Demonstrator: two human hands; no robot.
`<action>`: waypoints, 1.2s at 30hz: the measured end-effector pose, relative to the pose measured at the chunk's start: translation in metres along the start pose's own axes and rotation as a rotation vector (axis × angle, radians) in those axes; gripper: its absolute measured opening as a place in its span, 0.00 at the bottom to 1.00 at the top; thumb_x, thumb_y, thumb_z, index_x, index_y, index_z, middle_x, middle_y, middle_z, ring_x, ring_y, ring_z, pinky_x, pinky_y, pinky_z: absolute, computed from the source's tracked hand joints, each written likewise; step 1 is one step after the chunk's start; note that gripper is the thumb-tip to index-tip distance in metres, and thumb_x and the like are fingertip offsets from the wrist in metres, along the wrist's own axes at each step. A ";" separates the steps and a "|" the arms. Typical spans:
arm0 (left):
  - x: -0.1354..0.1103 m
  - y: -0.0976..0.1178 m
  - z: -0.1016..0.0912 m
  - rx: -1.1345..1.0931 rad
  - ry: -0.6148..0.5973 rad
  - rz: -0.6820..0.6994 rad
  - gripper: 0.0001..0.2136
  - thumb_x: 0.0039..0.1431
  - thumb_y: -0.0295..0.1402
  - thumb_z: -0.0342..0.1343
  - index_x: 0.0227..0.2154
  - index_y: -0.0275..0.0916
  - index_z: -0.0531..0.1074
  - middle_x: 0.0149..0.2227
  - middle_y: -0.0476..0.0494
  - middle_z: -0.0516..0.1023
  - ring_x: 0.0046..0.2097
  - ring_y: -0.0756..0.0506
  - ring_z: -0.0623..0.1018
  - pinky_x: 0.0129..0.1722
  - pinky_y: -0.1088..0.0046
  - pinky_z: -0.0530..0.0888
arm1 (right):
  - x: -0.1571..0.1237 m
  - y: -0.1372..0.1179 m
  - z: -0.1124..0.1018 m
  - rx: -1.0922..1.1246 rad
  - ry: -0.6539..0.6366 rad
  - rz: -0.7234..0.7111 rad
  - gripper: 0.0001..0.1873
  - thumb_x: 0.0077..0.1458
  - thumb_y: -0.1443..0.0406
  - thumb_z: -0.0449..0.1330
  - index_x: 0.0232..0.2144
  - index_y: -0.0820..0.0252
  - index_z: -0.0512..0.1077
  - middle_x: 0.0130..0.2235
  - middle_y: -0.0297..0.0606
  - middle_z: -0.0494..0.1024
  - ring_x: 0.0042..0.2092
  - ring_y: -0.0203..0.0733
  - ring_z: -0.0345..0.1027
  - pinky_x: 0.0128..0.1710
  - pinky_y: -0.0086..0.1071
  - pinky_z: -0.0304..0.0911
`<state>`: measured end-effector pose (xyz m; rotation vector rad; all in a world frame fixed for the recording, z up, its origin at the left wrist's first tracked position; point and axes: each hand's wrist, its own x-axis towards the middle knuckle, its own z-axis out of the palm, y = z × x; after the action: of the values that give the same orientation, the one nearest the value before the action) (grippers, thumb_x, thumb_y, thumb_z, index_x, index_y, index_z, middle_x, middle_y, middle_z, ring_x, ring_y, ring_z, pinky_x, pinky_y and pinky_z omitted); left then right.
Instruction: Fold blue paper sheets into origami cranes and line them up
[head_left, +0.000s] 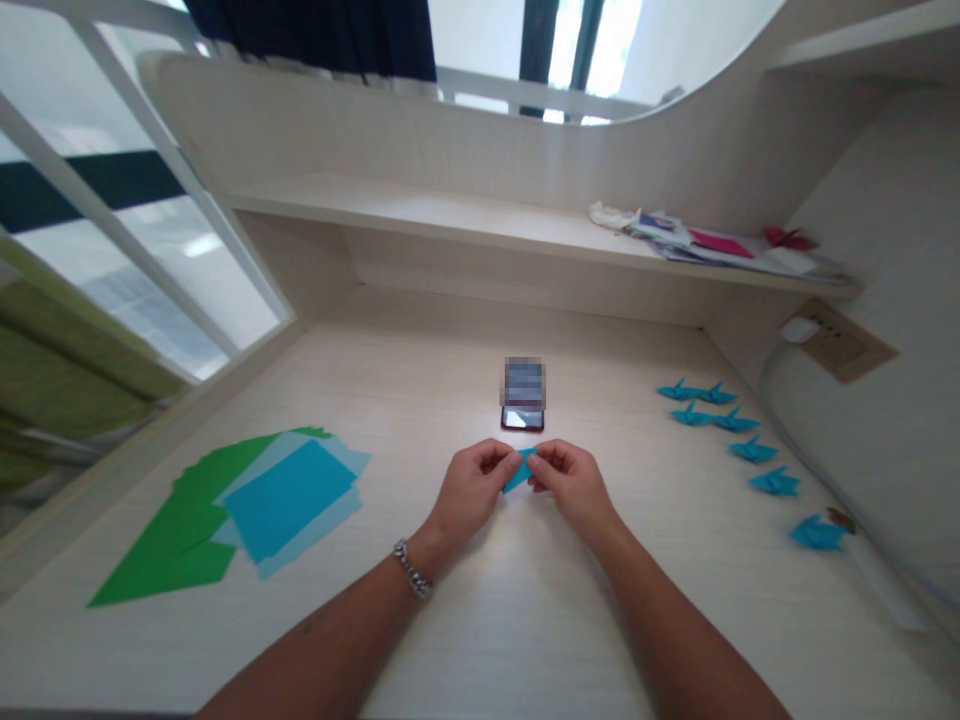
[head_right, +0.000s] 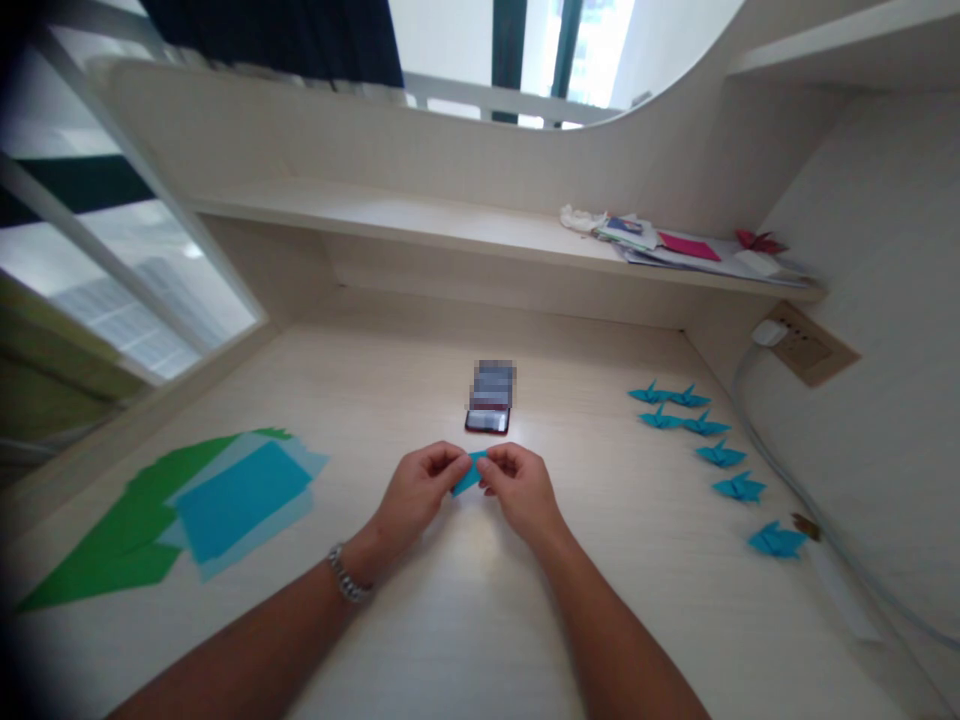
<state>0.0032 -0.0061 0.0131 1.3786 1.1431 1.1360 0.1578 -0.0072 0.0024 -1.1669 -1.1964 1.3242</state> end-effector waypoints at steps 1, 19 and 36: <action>0.000 0.000 0.000 -0.009 -0.010 -0.010 0.11 0.53 0.38 0.58 0.24 0.35 0.74 0.23 0.47 0.74 0.27 0.49 0.71 0.28 0.75 0.67 | 0.000 0.000 0.000 -0.013 0.013 -0.006 0.13 0.44 0.57 0.65 0.29 0.61 0.72 0.25 0.34 0.74 0.25 0.36 0.67 0.25 0.30 0.64; 0.004 -0.008 -0.004 -0.082 0.011 -0.025 0.10 0.51 0.34 0.61 0.35 0.34 0.76 0.28 0.44 0.78 0.28 0.49 0.74 0.29 0.74 0.72 | 0.004 0.005 -0.005 -0.178 0.052 -0.062 0.10 0.46 0.59 0.64 0.26 0.62 0.73 0.25 0.35 0.74 0.26 0.36 0.66 0.26 0.30 0.63; 0.003 -0.009 0.000 -0.392 -0.041 -0.025 0.08 0.48 0.29 0.64 0.31 0.34 0.73 0.32 0.45 0.77 0.34 0.48 0.76 0.38 0.71 0.73 | -0.003 -0.008 0.004 0.079 0.039 0.028 0.16 0.41 0.60 0.68 0.34 0.60 0.76 0.31 0.38 0.79 0.31 0.38 0.71 0.29 0.30 0.66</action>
<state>0.0024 -0.0026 0.0044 1.0753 0.8494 1.2316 0.1540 -0.0106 0.0109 -1.1510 -1.0933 1.3513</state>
